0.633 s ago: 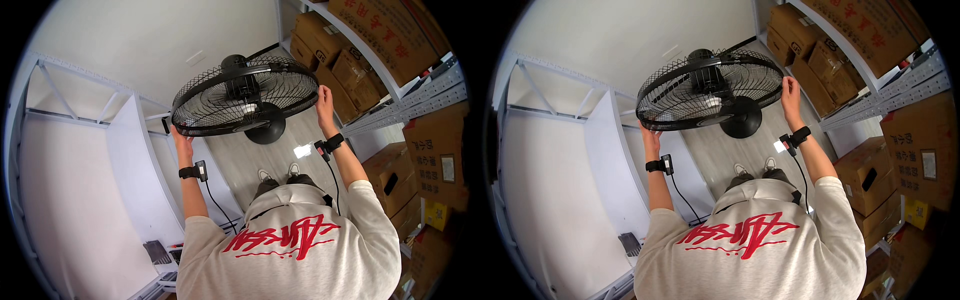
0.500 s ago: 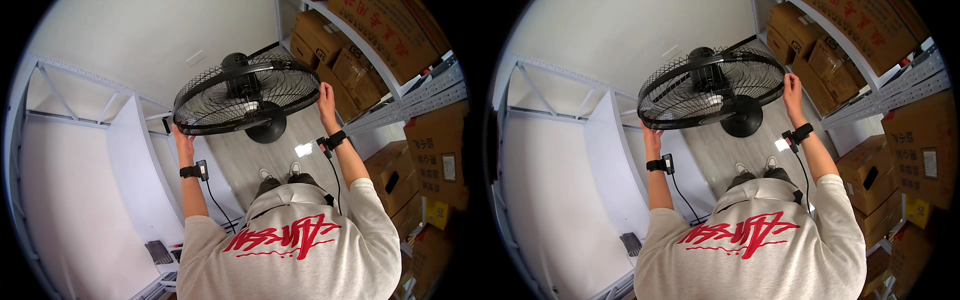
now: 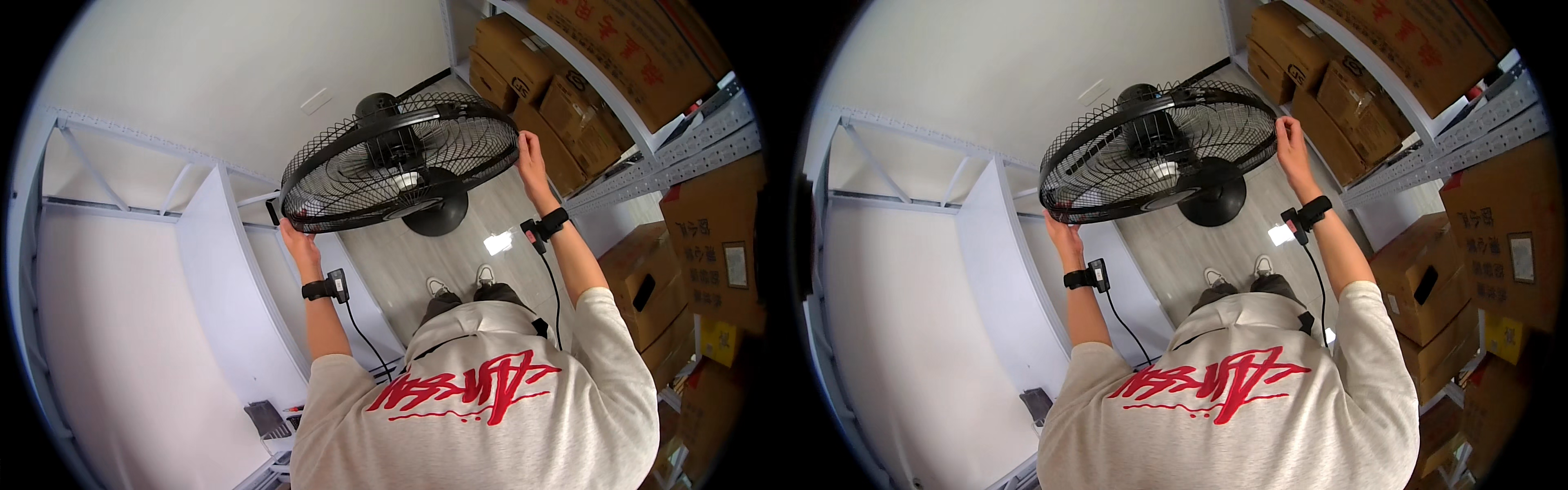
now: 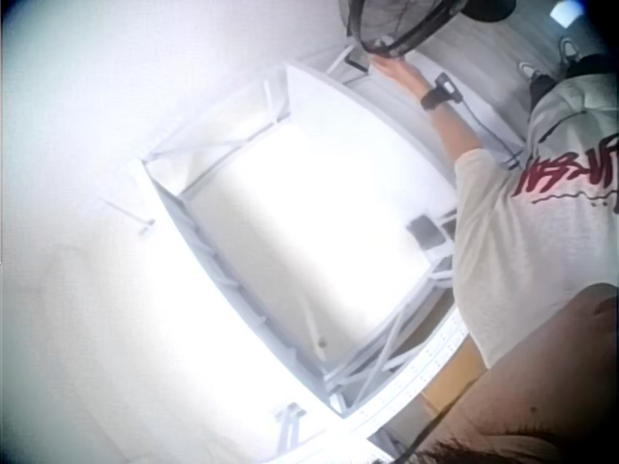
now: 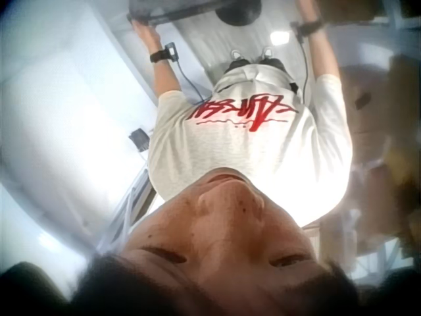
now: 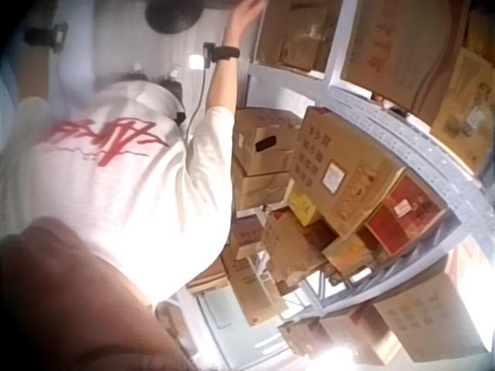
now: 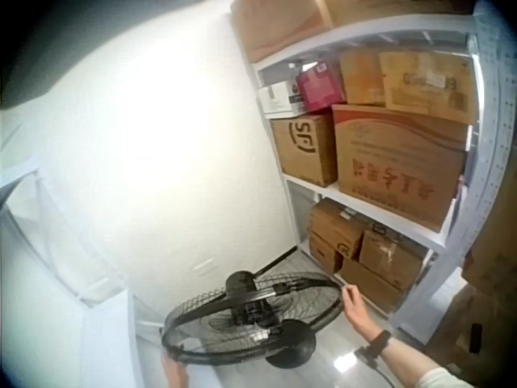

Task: The person disassembles a standing fan by removing the front grille, the fan blades, and the rear grille using a screwdriver. They then remove the central hub cap and proceed to unscrew the motor housing from the stand.

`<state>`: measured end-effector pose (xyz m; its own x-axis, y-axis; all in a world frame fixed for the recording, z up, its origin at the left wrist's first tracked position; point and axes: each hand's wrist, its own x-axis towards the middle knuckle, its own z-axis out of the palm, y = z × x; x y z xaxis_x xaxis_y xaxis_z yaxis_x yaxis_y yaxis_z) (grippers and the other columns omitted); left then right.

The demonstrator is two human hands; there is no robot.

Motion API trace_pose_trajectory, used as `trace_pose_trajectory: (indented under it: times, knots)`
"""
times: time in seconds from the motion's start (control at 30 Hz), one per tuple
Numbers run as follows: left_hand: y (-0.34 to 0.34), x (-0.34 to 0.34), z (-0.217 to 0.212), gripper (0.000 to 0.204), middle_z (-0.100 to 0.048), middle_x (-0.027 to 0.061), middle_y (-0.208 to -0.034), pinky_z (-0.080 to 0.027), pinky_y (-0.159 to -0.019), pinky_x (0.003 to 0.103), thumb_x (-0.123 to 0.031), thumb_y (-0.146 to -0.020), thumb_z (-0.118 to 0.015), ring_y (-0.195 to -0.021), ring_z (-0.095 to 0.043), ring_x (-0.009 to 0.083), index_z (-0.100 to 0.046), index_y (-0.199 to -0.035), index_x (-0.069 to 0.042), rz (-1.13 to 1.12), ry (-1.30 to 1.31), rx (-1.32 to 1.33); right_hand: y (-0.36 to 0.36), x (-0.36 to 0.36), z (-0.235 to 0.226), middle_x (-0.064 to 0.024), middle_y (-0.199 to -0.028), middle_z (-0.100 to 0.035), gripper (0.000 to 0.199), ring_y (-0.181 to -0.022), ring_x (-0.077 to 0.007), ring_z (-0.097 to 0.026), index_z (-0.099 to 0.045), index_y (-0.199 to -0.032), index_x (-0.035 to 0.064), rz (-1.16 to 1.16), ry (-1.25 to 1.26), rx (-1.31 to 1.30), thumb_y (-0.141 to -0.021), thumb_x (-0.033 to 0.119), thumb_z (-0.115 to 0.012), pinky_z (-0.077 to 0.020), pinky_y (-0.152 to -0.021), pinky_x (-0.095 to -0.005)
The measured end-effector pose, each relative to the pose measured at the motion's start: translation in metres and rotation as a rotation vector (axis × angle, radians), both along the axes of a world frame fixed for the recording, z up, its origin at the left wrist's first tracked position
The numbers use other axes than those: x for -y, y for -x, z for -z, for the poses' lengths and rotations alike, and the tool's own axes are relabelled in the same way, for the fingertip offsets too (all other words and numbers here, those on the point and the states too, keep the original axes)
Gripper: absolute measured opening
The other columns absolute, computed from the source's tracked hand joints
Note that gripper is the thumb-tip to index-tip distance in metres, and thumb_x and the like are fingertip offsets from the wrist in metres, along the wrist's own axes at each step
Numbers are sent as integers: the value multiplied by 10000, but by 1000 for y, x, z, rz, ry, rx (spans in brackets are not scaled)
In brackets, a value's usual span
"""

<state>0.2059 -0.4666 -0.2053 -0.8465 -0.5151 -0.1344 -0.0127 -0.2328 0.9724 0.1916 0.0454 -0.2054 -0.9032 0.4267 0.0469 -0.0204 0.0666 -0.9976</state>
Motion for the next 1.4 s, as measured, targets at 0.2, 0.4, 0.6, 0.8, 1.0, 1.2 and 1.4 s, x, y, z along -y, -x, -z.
trace_pose_trajectory:
  times: [0.2, 0.4, 0.6, 0.8, 1.0, 1.2, 1.4]
  knots:
    - [-5, -11, -7, 418, -600, 79, -1214, -550, -792, 483, -426, -1054, -390, -1089, -591, 232, -476, -1297, -96, -1, 15, -61, 6, -8, 19, -70, -1118, -538, 327, -992, -168, -532, -538, -1166, 39, 30, -5, 5, -1035, 336, -507, -435, -873, -287]
    - [-13, -18, -5, 413, -610, 77, -1193, -557, -822, 450, -416, -1048, -422, -1075, -606, 209, -486, -1254, -64, -8, -45, -100, 4, -6, 4, -71, -1115, -545, 320, -999, -167, -541, -546, -1167, 32, 24, -62, -35, -1034, 322, -512, -434, -898, -294]
    - [-11, -16, -6, 443, -587, 80, -1238, -515, -900, 469, -447, -1046, -413, -1129, -569, 225, -485, -1273, -74, 14, -85, -81, 6, -7, -9, -77, -1126, -556, 297, -1083, -183, -565, -569, -1171, 27, -30, -237, -144, -1025, 283, -532, -441, -938, -311]
    - [-7, -17, -12, 522, -534, 73, -1341, -471, -930, 547, -517, -1028, -412, -1223, -507, 228, -443, -1374, -129, 23, -15, -15, 17, -9, -62, -77, -1166, -581, 297, -1122, -200, -575, -605, -1196, 41, -179, -195, -354, -959, 216, -634, -453, -960, -325]
    - [-10, -18, -13, 545, -496, 66, -1356, -467, -923, 504, -524, -1018, -437, -1220, -485, 218, -417, -1362, -102, 28, 3, -8, 8, 30, -175, -97, -1221, -598, 470, -1135, -228, -583, -607, -1247, 54, -342, -430, -503, -847, 251, -755, -455, -978, -332]
    - [-17, -13, -2, 552, -496, 66, -1360, -460, -889, 557, -538, -1019, -417, -1212, -473, 235, -411, -1394, -133, 0, 31, -1, 26, 67, -195, -52, -1059, -601, 386, -1007, -245, -540, -698, -1092, 95, -344, -620, -580, -791, 319, -789, -460, -876, -346]
    - [-25, -24, -9, 448, -514, 55, -1291, -475, -871, 562, -473, -1034, -430, -1171, -484, 228, -454, -1297, -112, 1, 80, -59, 35, 71, -184, -27, -990, -582, 269, -979, -214, -535, -713, -976, 89, -346, -477, -603, -772, 239, -802, -440, -857, -326]
